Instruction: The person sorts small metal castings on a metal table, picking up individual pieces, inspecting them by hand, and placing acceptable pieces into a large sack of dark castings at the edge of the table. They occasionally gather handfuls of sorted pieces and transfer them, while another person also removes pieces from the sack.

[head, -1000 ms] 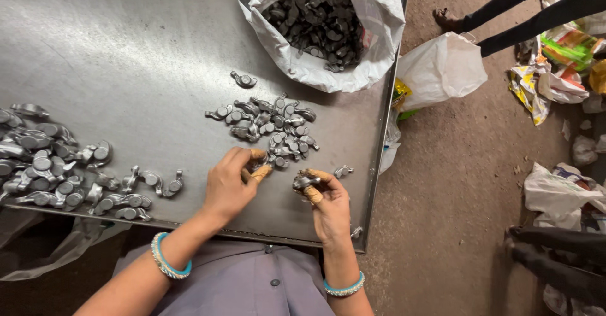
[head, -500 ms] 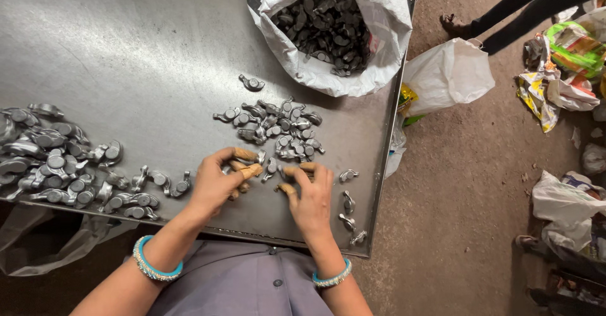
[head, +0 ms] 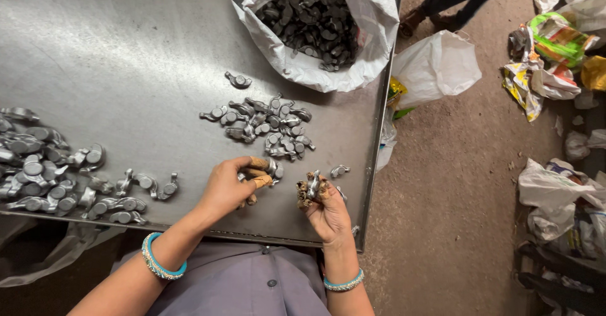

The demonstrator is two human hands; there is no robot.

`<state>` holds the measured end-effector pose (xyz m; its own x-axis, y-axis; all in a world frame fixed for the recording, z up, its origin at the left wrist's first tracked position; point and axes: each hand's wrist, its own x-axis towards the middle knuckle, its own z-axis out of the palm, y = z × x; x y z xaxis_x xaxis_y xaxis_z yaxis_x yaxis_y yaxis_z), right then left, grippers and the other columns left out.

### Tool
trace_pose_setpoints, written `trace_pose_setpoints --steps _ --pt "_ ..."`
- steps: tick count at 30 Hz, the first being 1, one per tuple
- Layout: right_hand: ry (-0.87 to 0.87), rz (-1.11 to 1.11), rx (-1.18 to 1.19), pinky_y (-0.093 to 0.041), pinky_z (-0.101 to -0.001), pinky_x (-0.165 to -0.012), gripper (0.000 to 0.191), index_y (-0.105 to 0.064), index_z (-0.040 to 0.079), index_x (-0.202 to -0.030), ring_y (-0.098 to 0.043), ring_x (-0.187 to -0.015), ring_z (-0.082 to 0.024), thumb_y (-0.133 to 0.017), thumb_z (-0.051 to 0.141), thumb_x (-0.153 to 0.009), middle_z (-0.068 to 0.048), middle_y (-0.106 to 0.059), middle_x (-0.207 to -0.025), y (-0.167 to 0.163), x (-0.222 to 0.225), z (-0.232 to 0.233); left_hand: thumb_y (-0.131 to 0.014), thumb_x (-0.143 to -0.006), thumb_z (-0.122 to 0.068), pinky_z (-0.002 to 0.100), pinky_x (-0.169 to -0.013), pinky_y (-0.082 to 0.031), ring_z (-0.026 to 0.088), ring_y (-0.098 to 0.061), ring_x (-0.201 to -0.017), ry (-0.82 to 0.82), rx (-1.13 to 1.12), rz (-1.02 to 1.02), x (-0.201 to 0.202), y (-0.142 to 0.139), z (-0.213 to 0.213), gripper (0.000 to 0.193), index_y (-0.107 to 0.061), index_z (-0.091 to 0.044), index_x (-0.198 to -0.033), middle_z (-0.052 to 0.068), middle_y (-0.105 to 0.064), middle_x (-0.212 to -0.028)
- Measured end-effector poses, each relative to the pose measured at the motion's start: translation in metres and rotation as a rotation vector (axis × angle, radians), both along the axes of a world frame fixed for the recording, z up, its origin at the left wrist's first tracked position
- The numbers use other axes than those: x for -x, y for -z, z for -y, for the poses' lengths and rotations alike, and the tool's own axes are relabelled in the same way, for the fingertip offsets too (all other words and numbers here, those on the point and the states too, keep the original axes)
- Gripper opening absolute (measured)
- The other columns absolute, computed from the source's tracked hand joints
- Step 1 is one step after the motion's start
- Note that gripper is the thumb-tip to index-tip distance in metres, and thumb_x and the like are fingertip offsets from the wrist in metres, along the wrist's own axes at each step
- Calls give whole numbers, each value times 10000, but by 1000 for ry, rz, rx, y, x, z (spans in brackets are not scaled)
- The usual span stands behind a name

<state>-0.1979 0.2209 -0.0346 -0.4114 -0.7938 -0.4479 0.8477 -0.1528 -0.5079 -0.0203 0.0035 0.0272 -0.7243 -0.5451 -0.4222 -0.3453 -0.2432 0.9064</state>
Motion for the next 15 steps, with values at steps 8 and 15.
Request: trace_pose_setpoints --steps 8,15 --pt "-23 -52 -74 -602 -365 -800 353 -631 -55 -1303 -719 -917 -244 -666 92 -984 -183 -731 -1129 -16 -6 7 -720 -889 -188 248 -376 -425 108 -669 -507 -64 -90 -40 -2 18 -13 231 -768 -36 -1056 47 -760 -814" --pt "-145 -881 -202 -568 -328 -927 292 -691 -49 -1221 -684 -1040 -217 -686 -43 -930 -137 -742 -1139 -55 -29 39 -518 -995 -436 234 -335 -397 132 -648 -488 -155 -837 -71 2 27 -28 429 -702 -54 -1056 55 -717 -772"
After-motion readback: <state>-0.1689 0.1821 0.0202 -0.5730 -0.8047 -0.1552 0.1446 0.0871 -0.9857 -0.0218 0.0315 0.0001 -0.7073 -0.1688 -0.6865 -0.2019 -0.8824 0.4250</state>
